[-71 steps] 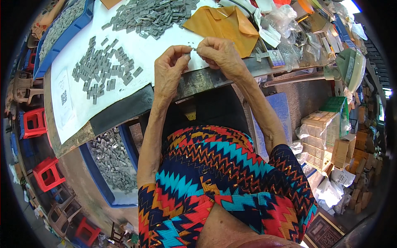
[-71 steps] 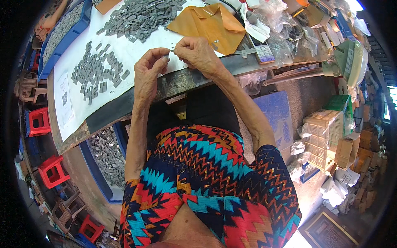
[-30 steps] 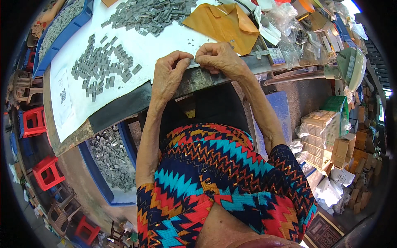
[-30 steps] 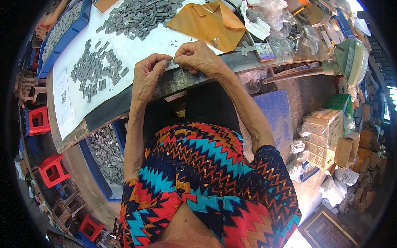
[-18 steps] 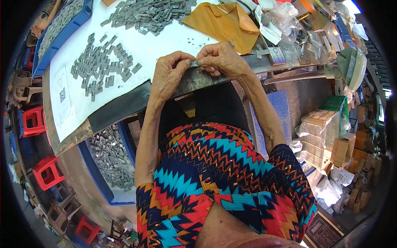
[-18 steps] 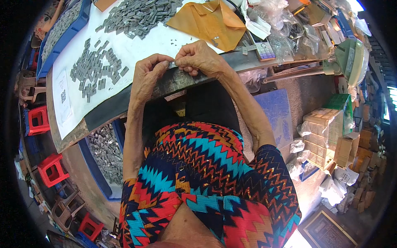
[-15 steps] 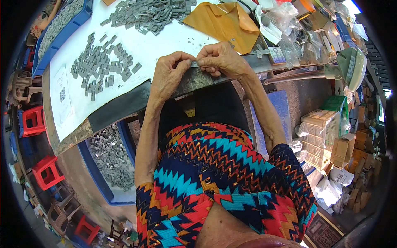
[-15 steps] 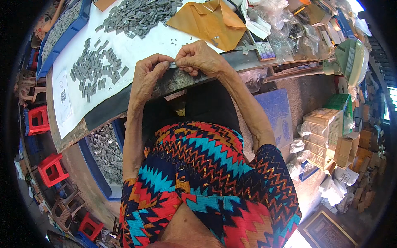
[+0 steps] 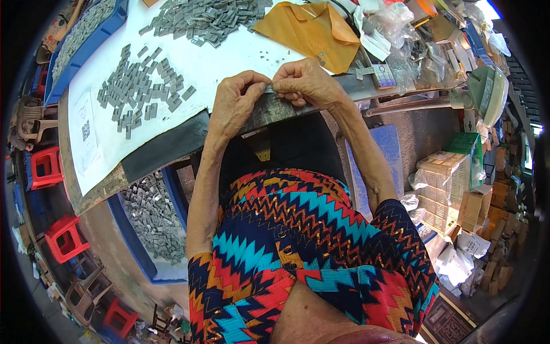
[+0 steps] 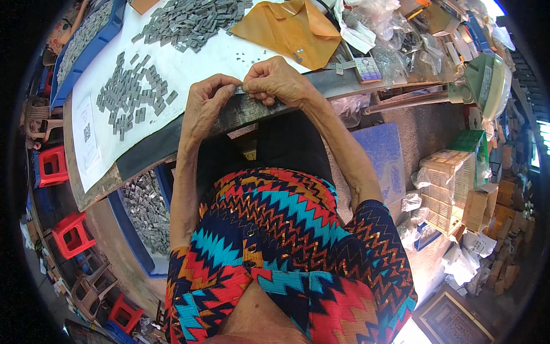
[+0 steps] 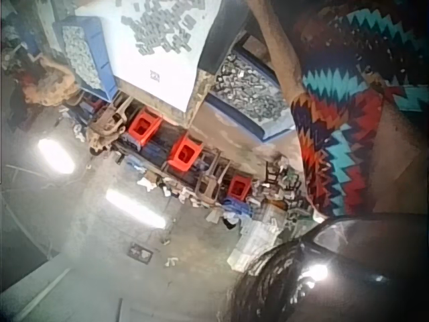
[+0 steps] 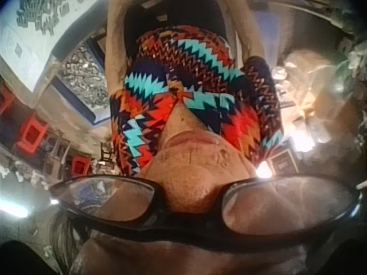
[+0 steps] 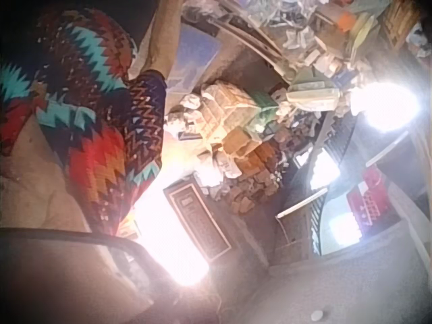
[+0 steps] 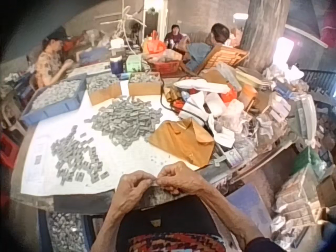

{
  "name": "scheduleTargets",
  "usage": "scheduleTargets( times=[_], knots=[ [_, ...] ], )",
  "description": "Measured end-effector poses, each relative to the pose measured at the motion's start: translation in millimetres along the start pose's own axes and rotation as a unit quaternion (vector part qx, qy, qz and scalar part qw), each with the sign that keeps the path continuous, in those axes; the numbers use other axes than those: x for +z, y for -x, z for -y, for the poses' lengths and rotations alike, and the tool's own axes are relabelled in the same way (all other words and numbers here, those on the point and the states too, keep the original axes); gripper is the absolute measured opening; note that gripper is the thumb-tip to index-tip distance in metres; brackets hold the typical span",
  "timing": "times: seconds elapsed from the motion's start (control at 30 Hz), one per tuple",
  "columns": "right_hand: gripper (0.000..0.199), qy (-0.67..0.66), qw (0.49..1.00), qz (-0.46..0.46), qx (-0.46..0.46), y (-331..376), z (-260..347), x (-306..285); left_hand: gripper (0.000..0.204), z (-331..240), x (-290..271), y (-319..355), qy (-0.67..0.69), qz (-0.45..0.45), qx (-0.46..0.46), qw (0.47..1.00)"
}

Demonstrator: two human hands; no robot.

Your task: Inspecting and sorting small rectangular metal components on a workbench.

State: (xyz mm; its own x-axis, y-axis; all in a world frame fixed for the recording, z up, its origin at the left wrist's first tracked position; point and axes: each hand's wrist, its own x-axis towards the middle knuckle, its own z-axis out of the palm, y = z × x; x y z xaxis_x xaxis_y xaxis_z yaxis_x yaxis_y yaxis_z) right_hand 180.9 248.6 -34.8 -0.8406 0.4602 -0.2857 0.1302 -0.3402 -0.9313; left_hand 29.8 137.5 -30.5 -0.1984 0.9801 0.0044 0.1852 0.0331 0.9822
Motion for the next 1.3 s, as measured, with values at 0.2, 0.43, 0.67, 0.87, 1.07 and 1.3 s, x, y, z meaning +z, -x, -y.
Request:
scheduleTargets(
  times=[0.2, 0.43, 0.67, 0.87, 1.07, 1.3],
  knots=[
    [0.011, 0.039, 0.999, -0.035, -0.013, 3.0, 1.2, 9.7, 0.015, 1.1, 0.2, -0.5, 0.003, -0.008, -0.001, 1.0],
    [0.01, 0.055, 0.997, -0.045, -0.023, 4.4, 1.3, 9.8, 0.015, 1.9, 0.8, -1.0, 0.027, -0.012, -0.003, 1.0],
    [0.013, -0.008, 0.999, -0.045, -0.005, 1.9, 3.5, 5.7, 0.019, -0.2, 1.8, 2.5, -0.118, -0.022, 0.125, 0.985],
    [0.016, -0.016, 1.0, -0.015, -0.013, -1.1, 6.6, 5.2, 0.02, -0.3, -1.1, 4.2, -0.206, -0.05, 0.179, 0.961],
    [0.018, -0.007, 0.999, -0.035, -0.032, -4.8, 7.9, 12.5, 0.018, 2.9, -7.6, 4.8, -0.212, -0.084, 0.167, 0.959],
    [0.018, 0.042, 0.995, -0.064, -0.057, -2.8, 5.4, 12.9, 0.016, 9.1, -20.9, 4.9, -0.251, -0.136, 0.146, 0.947]
  ],
)
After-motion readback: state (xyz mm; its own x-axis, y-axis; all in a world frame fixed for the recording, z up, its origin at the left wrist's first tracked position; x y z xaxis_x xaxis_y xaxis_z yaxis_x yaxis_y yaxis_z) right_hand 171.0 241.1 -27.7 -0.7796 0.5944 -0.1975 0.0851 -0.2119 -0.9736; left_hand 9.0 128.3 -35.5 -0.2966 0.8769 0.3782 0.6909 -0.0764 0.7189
